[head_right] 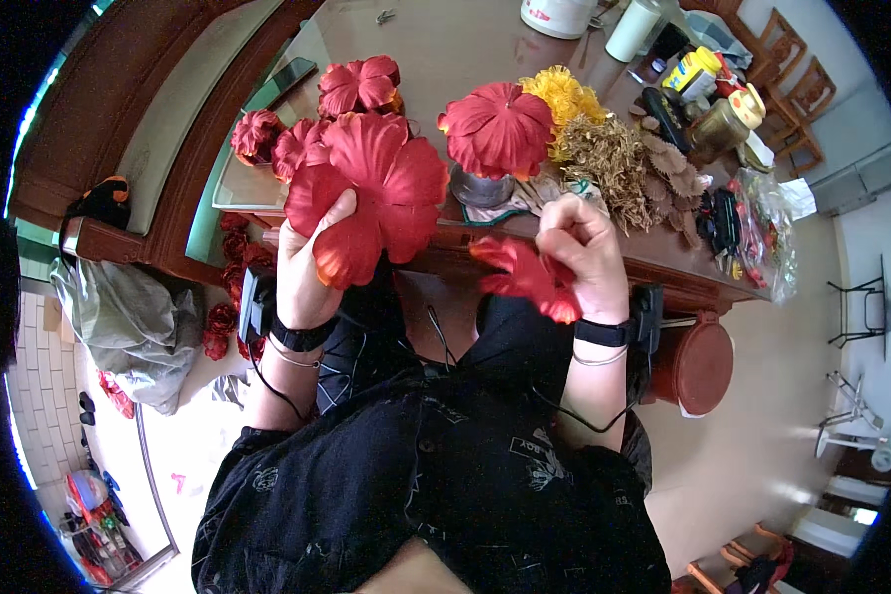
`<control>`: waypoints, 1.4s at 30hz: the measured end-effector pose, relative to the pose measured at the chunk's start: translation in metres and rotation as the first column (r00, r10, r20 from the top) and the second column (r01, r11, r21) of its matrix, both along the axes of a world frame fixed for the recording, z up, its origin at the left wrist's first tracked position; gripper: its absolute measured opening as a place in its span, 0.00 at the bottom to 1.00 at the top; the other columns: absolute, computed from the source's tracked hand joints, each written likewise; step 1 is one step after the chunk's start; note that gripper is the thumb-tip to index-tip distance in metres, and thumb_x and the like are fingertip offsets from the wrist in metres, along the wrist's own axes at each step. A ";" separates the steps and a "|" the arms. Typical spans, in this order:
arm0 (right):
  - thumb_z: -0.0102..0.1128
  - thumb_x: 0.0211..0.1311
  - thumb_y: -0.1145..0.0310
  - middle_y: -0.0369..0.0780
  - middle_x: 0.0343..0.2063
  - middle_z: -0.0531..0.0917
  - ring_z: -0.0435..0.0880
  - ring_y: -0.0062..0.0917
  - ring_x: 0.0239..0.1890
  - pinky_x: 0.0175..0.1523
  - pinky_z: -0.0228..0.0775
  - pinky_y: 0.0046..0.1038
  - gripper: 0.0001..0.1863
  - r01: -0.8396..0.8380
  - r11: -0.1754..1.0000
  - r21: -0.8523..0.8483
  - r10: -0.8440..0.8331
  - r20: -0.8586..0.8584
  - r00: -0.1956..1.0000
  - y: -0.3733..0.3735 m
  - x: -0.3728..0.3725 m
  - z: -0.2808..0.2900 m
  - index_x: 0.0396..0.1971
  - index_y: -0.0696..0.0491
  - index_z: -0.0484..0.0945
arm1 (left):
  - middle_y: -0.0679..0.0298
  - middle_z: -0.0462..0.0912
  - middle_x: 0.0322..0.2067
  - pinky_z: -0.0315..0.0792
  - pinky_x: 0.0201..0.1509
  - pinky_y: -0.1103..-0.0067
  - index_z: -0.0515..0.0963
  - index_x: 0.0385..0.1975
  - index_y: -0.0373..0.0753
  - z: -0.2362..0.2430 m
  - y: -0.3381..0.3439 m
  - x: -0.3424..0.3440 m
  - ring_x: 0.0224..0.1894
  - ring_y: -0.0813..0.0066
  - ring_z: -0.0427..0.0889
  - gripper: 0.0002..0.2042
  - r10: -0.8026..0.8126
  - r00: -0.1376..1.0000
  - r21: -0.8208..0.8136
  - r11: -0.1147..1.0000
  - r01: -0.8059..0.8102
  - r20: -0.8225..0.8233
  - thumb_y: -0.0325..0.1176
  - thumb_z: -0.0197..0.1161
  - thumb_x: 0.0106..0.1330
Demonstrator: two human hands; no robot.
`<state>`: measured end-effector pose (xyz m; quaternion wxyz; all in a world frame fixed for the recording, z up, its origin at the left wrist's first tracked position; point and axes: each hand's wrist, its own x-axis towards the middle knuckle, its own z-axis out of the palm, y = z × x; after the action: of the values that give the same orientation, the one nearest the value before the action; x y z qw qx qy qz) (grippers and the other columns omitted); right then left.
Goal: Arranging and assembling artificial flowers and petals at a workshop table.
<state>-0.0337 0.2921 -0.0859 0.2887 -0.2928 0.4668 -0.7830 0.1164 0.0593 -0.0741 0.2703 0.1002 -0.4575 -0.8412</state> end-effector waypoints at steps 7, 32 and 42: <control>0.67 0.58 0.68 0.26 0.20 0.70 0.68 0.08 0.19 0.24 0.59 0.12 0.24 -0.240 0.965 0.110 0.223 0.149 0.963 -0.018 0.012 0.000 0.53 0.60 0.72 | 0.72 0.80 0.31 0.70 0.37 0.84 0.78 0.40 0.36 0.008 0.021 -0.011 0.31 0.85 0.77 0.07 -0.158 0.986 -0.052 0.986 0.161 0.056 0.29 0.62 0.65; 0.62 0.61 0.68 0.33 0.29 0.83 0.77 0.10 0.30 0.37 0.65 0.14 0.09 0.358 0.908 0.220 -0.337 -0.126 0.933 -0.018 -0.055 0.058 0.33 0.59 0.82 | 0.63 0.84 0.38 0.76 0.43 0.84 0.80 0.42 0.32 0.049 -0.037 -0.145 0.37 0.82 0.82 0.10 -0.584 0.776 -0.121 0.775 0.621 0.241 0.28 0.63 0.64; 0.62 0.61 0.68 0.36 0.31 0.84 0.80 0.13 0.33 0.41 0.69 0.15 0.09 0.343 0.923 0.176 -0.333 -0.085 0.939 -0.022 -0.073 0.049 0.34 0.59 0.82 | 0.65 0.84 0.36 0.76 0.41 0.84 0.81 0.39 0.33 0.045 -0.032 -0.157 0.35 0.81 0.82 0.08 -0.539 0.813 -0.099 0.817 0.568 0.218 0.28 0.62 0.64</control>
<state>-0.1062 0.2699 -0.0369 0.1631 -0.1999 0.5898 -0.7652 -0.0405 0.0276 -0.0287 -0.0223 0.0160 -0.5548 -0.8315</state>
